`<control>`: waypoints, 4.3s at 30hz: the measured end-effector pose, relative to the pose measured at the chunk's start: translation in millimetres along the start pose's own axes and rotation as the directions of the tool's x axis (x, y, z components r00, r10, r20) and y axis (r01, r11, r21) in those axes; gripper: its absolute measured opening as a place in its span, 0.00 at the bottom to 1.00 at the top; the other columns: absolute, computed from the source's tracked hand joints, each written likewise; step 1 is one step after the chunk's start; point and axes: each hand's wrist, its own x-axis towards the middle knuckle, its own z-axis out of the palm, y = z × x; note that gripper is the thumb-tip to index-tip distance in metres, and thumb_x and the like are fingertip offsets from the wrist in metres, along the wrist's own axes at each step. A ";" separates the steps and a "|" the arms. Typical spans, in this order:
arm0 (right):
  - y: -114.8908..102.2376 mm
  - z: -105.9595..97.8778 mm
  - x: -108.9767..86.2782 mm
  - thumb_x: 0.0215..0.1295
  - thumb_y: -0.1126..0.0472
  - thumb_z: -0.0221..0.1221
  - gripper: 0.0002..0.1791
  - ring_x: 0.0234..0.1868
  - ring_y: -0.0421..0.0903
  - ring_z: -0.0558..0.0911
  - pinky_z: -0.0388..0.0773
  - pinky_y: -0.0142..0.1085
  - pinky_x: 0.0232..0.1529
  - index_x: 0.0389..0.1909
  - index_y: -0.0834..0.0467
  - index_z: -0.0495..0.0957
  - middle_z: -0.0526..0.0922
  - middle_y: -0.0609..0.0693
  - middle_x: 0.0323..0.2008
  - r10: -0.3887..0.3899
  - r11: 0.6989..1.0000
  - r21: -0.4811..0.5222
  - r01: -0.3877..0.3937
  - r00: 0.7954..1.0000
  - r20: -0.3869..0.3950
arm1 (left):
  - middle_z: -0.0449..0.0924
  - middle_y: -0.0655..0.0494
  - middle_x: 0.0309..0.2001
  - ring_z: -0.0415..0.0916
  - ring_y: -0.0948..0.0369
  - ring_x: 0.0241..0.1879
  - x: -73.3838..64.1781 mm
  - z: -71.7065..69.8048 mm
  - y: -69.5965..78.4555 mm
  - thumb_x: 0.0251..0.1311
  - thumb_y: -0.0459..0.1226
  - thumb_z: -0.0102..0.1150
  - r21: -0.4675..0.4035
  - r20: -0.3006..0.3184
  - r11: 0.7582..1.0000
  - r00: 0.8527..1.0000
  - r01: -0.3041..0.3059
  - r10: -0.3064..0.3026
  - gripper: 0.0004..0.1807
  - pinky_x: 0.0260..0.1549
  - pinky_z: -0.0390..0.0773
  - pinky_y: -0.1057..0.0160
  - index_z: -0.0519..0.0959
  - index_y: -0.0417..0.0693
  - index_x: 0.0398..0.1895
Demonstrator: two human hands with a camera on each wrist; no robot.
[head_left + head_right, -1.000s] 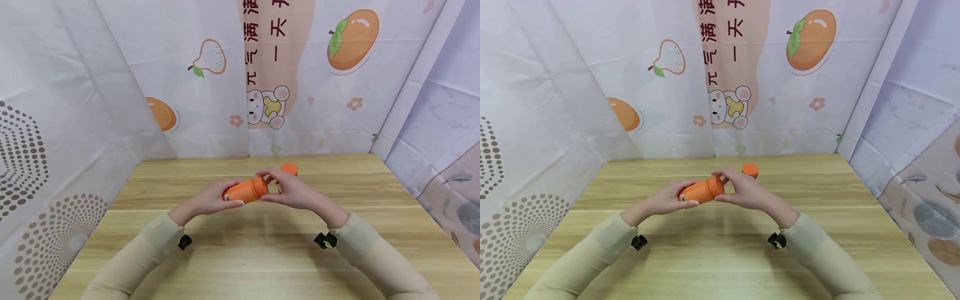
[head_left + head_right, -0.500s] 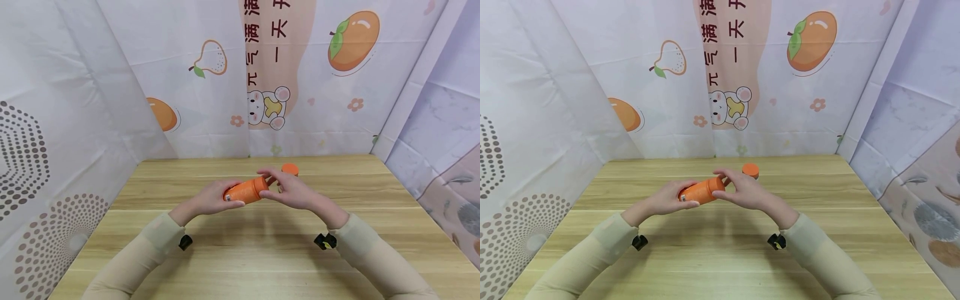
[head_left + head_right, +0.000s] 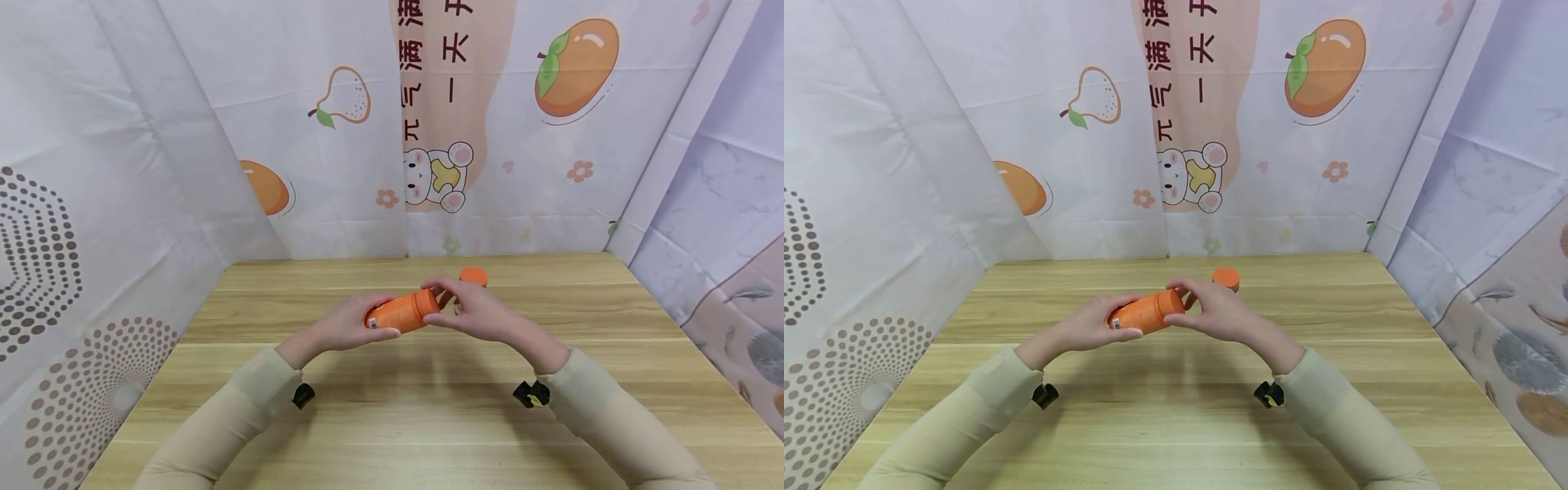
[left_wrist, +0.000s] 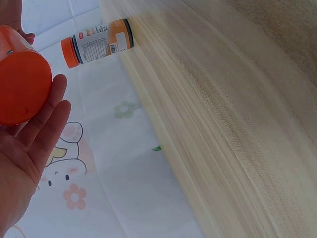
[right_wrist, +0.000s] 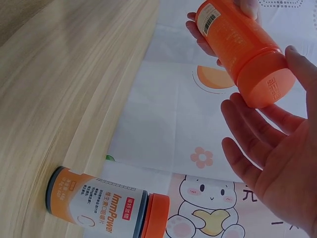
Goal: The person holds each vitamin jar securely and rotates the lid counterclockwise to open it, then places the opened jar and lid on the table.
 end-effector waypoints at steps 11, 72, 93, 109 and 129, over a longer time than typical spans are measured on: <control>1.0 0.7 -0.8 0.57 0.53 0.70 0.30 0.38 0.40 0.78 0.74 0.37 0.33 0.60 0.54 0.72 0.81 0.44 0.42 -0.066 0.998 -0.024 0.065 0.997 -0.027 | 0.77 0.67 0.38 0.74 0.65 0.33 0.4 0.2 -1.1 0.58 0.54 0.65 0.000 0.003 1.000 1.000 -0.001 0.001 0.27 0.32 0.76 0.62 0.76 0.55 0.58; 0.3 2.7 -2.8 0.59 0.54 0.68 0.33 0.40 0.48 0.80 0.75 0.36 0.29 0.64 0.54 0.69 0.80 0.45 0.42 -0.033 0.999 -0.001 0.033 0.999 0.015 | 0.77 0.68 0.37 0.73 0.66 0.32 -1.6 1.3 -3.1 0.57 0.50 0.67 0.027 -0.019 1.000 1.000 0.008 -0.008 0.24 0.31 0.76 0.62 0.76 0.54 0.56; -2.4 1.7 -0.2 0.65 0.43 0.61 0.37 0.52 0.46 0.77 0.75 0.40 0.38 0.71 0.51 0.61 0.74 0.48 0.60 0.047 0.999 0.028 -0.047 0.999 0.006 | 0.78 0.67 0.39 0.74 0.65 0.34 -1.8 1.0 -4.6 0.57 0.55 0.65 0.006 -0.007 1.000 1.000 0.028 -0.028 0.28 0.33 0.76 0.62 0.76 0.54 0.58; -2.5 2.4 1.1 0.63 0.45 0.63 0.28 0.34 0.39 0.77 0.76 0.36 0.31 0.61 0.52 0.72 0.80 0.42 0.36 0.044 0.999 -0.032 -0.044 0.999 0.018 | 0.78 0.67 0.39 0.74 0.65 0.34 -2.3 0.5 -1.7 0.58 0.53 0.66 0.009 -0.001 1.000 1.000 0.029 -0.029 0.27 0.33 0.77 0.62 0.76 0.54 0.58; -2.0 1.2 -2.0 0.60 0.52 0.68 0.37 0.49 0.44 0.79 0.76 0.40 0.38 0.69 0.51 0.64 0.77 0.45 0.53 -0.021 1.000 0.003 0.021 0.999 0.028 | 0.77 0.67 0.37 0.73 0.65 0.32 -2.5 0.3 -3.5 0.58 0.54 0.65 0.010 -0.002 1.000 1.000 0.026 -0.026 0.27 0.31 0.76 0.61 0.76 0.55 0.57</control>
